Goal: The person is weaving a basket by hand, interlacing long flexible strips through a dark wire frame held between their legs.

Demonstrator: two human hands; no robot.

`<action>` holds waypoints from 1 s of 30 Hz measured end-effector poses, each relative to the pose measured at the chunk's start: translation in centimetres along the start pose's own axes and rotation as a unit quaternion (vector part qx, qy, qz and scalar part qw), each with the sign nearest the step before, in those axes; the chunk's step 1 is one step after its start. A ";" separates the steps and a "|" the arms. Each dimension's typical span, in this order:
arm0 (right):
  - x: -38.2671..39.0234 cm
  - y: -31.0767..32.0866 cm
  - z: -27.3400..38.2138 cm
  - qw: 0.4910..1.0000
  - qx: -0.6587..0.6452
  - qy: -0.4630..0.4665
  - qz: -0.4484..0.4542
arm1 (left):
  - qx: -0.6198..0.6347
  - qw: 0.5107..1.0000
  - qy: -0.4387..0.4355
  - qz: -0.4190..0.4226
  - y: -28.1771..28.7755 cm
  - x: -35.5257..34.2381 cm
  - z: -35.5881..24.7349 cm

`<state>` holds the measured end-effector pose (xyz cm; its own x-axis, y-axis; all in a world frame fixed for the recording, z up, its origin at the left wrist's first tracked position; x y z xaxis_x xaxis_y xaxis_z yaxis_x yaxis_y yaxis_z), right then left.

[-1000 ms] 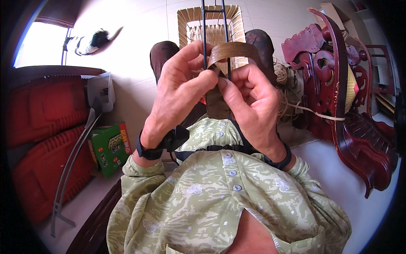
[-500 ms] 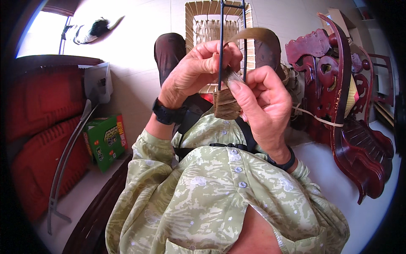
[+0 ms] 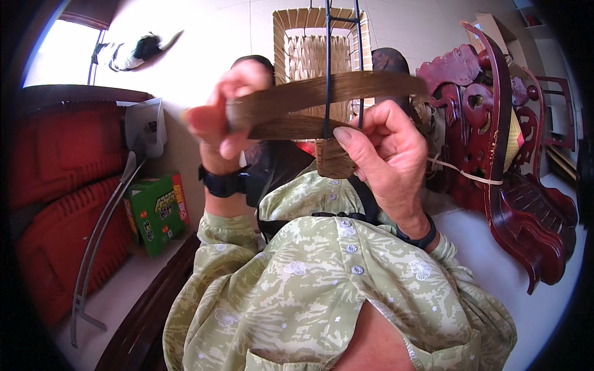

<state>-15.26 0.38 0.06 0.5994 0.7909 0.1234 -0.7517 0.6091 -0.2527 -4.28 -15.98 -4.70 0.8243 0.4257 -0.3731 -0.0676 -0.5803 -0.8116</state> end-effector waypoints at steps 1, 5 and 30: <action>0.0 0.1 -0.1 1.000 0.005 -0.003 -0.003 | -0.011 1.000 -0.018 -0.001 0.2 0.5 -1.5; -0.1 0.0 -0.1 1.000 0.000 -0.003 0.008 | 0.083 0.986 -0.142 -0.024 0.5 4.0 -10.3; 0.6 1.3 -0.1 1.000 -0.014 0.009 0.017 | -0.576 0.803 0.129 -0.077 -3.5 -4.2 1.0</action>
<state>-15.85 1.59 -0.30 0.5785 0.8100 0.0960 -0.7644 0.5795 -0.2827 -8.07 -15.10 -0.74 0.8718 0.4830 -0.0815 0.4897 -0.8550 0.1708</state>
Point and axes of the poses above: each hand's wrist, its own x-axis away from the middle knuckle, its own y-axis out of the back of the hand, z = x × y, the point moved 9 cm from there along -x, towards the middle knuckle, and after that the axes turned 7 degrees about -x, right-handed, at the moved point
